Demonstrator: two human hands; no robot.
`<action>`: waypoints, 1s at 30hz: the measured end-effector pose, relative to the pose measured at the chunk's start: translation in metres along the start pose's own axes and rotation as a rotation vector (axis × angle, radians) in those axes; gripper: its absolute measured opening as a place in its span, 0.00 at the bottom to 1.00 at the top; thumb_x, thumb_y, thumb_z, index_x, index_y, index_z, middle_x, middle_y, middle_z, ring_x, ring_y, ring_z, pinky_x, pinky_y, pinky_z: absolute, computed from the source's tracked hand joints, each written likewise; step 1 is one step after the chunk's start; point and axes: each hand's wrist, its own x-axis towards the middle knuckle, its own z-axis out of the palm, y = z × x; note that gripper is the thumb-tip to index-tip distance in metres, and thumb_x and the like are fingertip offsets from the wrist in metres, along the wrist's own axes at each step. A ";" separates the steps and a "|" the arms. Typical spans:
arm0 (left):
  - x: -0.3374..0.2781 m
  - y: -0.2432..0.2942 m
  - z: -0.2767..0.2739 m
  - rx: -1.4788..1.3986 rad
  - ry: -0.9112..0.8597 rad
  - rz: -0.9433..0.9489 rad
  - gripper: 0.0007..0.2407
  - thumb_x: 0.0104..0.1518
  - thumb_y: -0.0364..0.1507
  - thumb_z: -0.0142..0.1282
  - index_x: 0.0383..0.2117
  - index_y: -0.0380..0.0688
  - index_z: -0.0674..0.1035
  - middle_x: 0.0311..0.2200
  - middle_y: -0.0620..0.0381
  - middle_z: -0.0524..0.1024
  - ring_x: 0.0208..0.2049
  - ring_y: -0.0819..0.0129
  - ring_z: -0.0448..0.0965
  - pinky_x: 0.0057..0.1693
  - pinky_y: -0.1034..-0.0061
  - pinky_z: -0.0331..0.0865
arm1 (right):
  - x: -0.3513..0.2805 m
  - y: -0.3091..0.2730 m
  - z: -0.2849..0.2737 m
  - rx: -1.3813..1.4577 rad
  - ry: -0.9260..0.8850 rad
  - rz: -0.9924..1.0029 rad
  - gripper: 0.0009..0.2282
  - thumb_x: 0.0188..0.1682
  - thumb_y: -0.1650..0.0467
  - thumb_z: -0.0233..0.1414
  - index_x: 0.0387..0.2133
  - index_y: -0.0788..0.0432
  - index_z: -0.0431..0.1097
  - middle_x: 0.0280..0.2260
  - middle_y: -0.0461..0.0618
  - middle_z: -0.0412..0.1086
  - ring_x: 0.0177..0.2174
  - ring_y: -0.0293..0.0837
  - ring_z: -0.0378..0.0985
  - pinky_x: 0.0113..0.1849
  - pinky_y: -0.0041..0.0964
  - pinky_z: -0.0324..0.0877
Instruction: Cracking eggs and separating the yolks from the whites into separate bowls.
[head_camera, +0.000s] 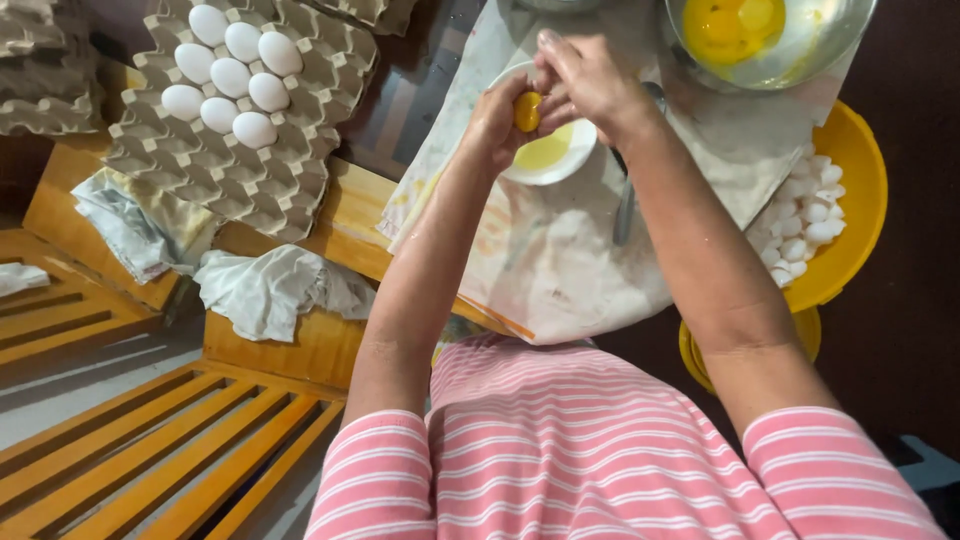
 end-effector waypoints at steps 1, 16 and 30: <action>-0.002 0.001 0.001 0.001 -0.001 -0.002 0.06 0.56 0.27 0.50 0.30 0.38 0.78 0.28 0.45 0.77 0.28 0.56 0.79 0.36 0.60 0.79 | -0.012 -0.015 -0.003 0.001 0.002 0.002 0.17 0.59 0.59 0.41 0.41 0.60 0.69 0.30 0.47 0.71 0.24 0.42 0.82 0.23 0.32 0.82; -0.073 0.055 0.045 0.358 -0.057 0.027 0.08 0.49 0.28 0.51 0.27 0.36 0.80 0.28 0.46 0.80 0.24 0.59 0.81 0.28 0.69 0.81 | 0.050 0.092 0.012 0.840 0.096 0.219 0.15 0.49 0.58 0.53 0.32 0.57 0.75 0.30 0.54 0.75 0.30 0.50 0.81 0.32 0.55 0.81; -0.021 0.006 0.009 0.088 0.099 0.036 0.15 0.54 0.31 0.52 0.40 0.31 0.80 0.34 0.42 0.81 0.34 0.55 0.82 0.39 0.64 0.80 | 0.013 0.035 0.008 0.364 0.093 0.115 0.20 0.52 0.57 0.47 0.31 0.65 0.76 0.33 0.56 0.77 0.33 0.51 0.84 0.30 0.47 0.87</action>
